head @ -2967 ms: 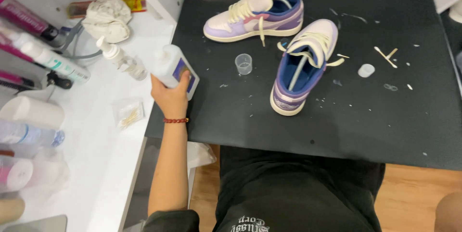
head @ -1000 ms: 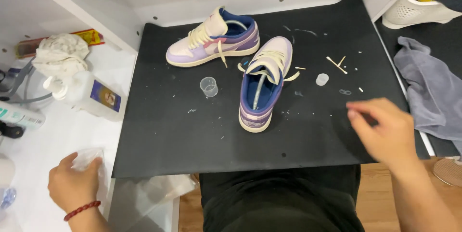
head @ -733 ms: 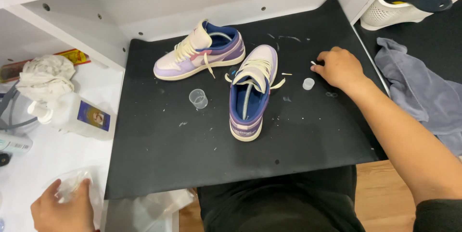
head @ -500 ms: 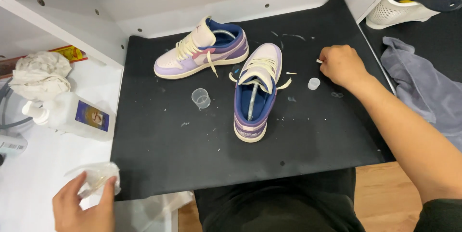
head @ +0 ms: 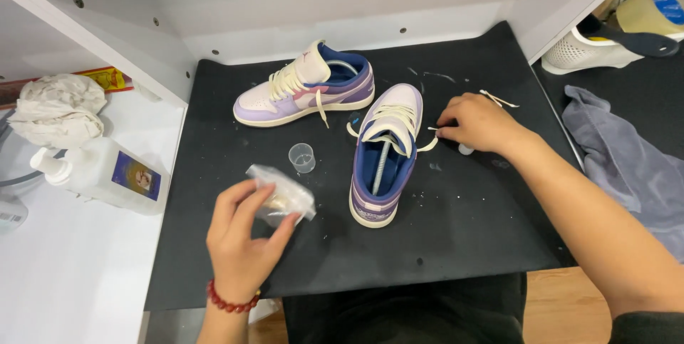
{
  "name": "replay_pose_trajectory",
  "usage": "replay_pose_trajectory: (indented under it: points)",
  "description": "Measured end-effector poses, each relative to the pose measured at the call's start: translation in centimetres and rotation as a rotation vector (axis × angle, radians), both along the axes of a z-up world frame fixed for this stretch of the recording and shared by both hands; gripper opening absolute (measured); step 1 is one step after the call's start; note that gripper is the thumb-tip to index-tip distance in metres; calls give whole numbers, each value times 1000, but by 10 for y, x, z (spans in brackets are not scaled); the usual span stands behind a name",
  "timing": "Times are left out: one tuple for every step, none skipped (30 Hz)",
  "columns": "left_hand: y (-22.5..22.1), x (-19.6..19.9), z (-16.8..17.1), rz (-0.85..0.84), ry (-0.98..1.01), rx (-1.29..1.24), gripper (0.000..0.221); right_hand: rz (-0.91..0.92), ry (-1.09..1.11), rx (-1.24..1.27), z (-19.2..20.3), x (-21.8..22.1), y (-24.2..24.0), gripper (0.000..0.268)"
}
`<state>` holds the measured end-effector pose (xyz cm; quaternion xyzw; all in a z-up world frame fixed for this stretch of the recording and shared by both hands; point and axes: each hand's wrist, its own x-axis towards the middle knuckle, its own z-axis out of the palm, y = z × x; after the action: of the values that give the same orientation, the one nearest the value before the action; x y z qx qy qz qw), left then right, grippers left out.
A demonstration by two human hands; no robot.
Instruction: Detailing a pair of sneakers using cleaning solution and cotton swabs.
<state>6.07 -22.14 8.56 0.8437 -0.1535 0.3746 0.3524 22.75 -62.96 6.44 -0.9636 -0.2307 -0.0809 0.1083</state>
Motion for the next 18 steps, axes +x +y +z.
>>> replay_pose_trajectory:
  points:
    - [-7, 10, 7, -71, -46, 8, 51, -11, 94, -36, 1, 1, 11, 17]
    - [-14, 14, 14, -72, -49, 16, 51, -12, 90, -28, -7, 2, 12, 17]
    - [-21, 21, 24, -131, -49, 18, 52, -38, 126, -50, -11, 6, 12, 16]
    - [-29, 28, 33, -189, -47, 21, 54, -65, 163, -73, -14, 11, 13, 14]
    - [-34, 33, 38, -188, -59, 27, 54, -64, 151, -68, -9, 10, 15, 14]
    - [-39, 38, 43, -243, -63, 37, 56, -124, 188, -80, -4, 8, 18, 16]
    - [-45, 42, 46, -296, -64, 43, 58, -183, 228, -95, 0, 6, 19, 18]
    - [-49, 48, 48, -292, -71, 45, 58, -180, 220, -94, 3, 9, 16, 18]
    - [-53, 52, 49, -315, -97, 36, 60, -271, 206, -109, 4, 9, 13, 18]
    - [-56, 57, 50, -338, -122, 28, 62, -361, 192, -123, 5, 10, 9, 19]
    - [-59, 59, 50, -336, -121, 28, 62, -359, 192, -123, 4, 8, 3, 19]
    - [-62, 62, 50, -360, -111, 24, 63, -382, -30, -149, 3, 7, -4, 18]
    - [-64, 67, 52, -381, -105, 23, 65, -401, -258, -170, 3, 9, -9, 18]
    - [-68, 70, 54, -376, -110, 27, 65, -396, -263, -166, 29, -5, 6, 18]
    - [-71, 74, 56, -395, -141, 53, 66, -345, -270, 71, 56, -19, 21, 16]
    - [-76, 78, 59, -414, -172, 79, 67, -289, -274, 308, 82, -33, 35, 15]
    - [-79, 81, 68, -414, -171, 82, 67, -290, -273, 311, 99, -44, 43, 15]
    - [-83, 84, 78, -439, -184, 112, 68, -34, -262, 502, 116, -56, 51, 14]
